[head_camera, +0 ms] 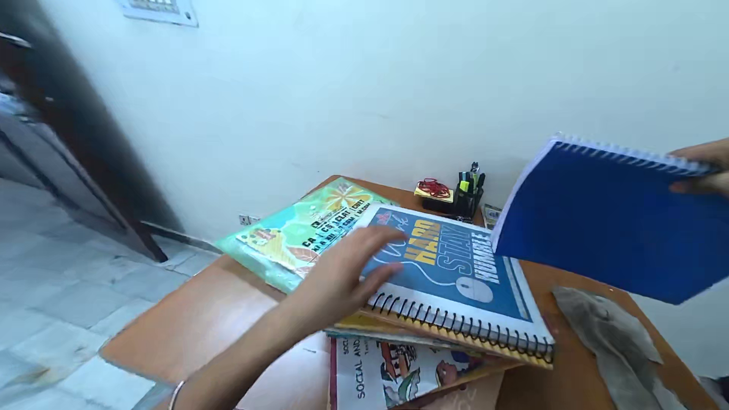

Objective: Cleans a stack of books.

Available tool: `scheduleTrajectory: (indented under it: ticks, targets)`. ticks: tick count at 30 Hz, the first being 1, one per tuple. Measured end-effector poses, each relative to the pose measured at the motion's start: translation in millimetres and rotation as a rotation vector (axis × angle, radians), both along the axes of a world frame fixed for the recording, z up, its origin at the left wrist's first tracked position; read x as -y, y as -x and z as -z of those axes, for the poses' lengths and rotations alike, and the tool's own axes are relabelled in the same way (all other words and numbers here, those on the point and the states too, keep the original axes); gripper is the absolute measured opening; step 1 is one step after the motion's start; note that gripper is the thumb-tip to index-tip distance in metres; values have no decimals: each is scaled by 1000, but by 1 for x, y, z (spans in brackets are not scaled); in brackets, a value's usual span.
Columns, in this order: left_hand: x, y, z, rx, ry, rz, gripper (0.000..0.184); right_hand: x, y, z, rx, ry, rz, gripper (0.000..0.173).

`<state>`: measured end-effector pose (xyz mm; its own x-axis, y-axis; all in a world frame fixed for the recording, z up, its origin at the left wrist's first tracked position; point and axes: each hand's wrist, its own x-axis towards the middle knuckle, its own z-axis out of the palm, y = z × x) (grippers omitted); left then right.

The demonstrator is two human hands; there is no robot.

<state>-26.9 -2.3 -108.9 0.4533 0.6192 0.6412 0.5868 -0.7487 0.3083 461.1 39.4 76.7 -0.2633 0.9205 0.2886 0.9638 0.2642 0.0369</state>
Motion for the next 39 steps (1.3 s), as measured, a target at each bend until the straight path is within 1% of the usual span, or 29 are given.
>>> scheduleTrajectory:
  ticks: [1,2,3,6,8,10,12,15,16,17,18,20,25,27,30,35,37,39]
  targets:
    - [0,-6,15,-90,23,-5,38,-13,-4,11,-35,-48,64,15]
    - [1,-12,27,-175,-7,-43,42,-28,-10,20,-59,-95,111,16]
    - [1,-17,35,-215,-72,-85,47,-39,-14,28,-72,-141,151,17]
    - [1,-21,40,-215,-128,-129,53,-59,-1,52,-94,-227,257,27]
    - [1,-22,40,-198,-152,-147,52,-72,7,81,-107,-233,266,34]
    - [0,-22,41,-193,-166,-159,51,-85,8,128,-126,-253,226,39]
    - [0,-23,41,-187,-156,-161,51,-98,0,191,-128,-278,134,39]
    - [1,-21,42,-186,-166,-166,51,-95,-3,278,-140,-151,62,46]
    - [1,-20,43,-186,-181,-170,52,-91,-4,300,-153,-156,55,50]
    - [1,-21,44,-186,-190,-175,52,-86,-7,314,-161,-176,66,53]
    - [0,-22,45,-188,-193,-179,52,-84,-9,319,-167,-198,82,53]
    - [-1,-24,45,-194,-189,-186,52,-86,-16,319,-172,-239,51,51]
    - [0,-24,46,-187,-197,-205,52,-103,-28,326,-165,-258,9,53]
    - [0,-24,45,-190,-194,-213,53,-110,-27,326,-170,-205,40,52]
    - [0,-24,46,-188,-188,-217,52,-116,-21,324,-163,-116,139,51]
    - [1,-24,46,-183,-190,-223,52,-114,-13,318,-184,-60,239,52]
    - [1,-23,46,-179,-198,-223,52,-114,-16,312,-241,44,243,53]
    - [2,-23,47,-180,-203,-224,52,-119,-28,309,-316,159,204,53]
